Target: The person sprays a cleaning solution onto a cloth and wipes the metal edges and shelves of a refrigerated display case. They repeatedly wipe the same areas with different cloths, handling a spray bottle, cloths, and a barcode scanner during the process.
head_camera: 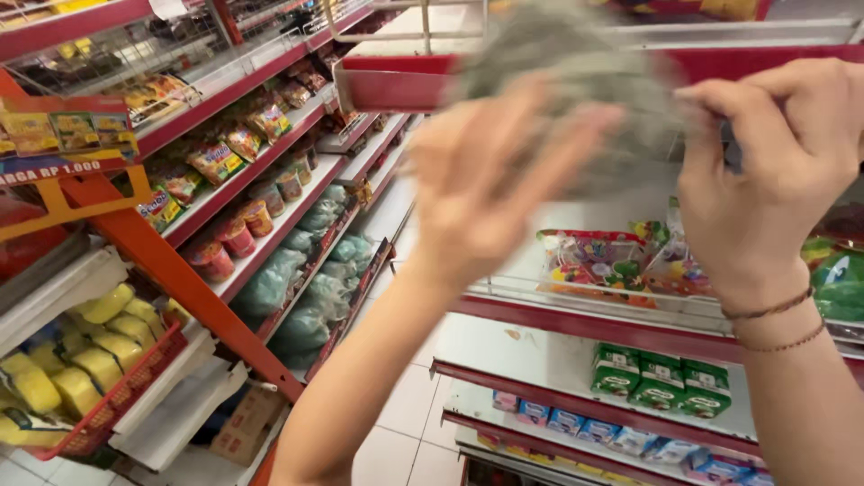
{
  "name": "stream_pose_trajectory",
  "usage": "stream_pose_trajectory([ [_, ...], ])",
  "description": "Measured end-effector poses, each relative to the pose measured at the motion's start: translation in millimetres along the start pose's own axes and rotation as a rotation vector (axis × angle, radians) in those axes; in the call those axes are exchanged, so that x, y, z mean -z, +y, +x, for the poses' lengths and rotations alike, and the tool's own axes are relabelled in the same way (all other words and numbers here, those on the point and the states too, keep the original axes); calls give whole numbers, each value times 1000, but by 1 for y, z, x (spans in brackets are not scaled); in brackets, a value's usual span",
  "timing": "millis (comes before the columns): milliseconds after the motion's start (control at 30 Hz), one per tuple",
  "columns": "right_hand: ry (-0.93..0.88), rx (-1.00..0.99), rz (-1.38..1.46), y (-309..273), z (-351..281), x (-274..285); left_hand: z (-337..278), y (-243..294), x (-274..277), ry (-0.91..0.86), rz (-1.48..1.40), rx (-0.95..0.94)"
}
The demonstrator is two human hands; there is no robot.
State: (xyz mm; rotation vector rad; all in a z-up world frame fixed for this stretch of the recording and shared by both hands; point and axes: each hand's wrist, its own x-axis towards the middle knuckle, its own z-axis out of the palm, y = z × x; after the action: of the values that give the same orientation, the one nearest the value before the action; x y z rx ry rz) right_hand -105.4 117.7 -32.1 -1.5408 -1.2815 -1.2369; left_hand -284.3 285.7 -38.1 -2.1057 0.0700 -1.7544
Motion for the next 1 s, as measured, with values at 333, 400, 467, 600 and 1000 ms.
stream_pose_trajectory([
  [333, 116, 36, 32, 7, -25, -17, 37, 16, -25, -71, -103, -85],
  [400, 101, 52, 26, 5, -29, -17, 24, -5, -16, -84, -50, -83],
  [467, 91, 57, 20, 3, -31, -17, 15, -29, -7, -113, -64, -42],
  [600, 79, 75, 12, 3, -29, -18, 3, -55, 11, -104, -49, 30],
  [1000, 67, 76, 7, 4, -30, -21, 24, 9, -30, -22, -77, -60],
])
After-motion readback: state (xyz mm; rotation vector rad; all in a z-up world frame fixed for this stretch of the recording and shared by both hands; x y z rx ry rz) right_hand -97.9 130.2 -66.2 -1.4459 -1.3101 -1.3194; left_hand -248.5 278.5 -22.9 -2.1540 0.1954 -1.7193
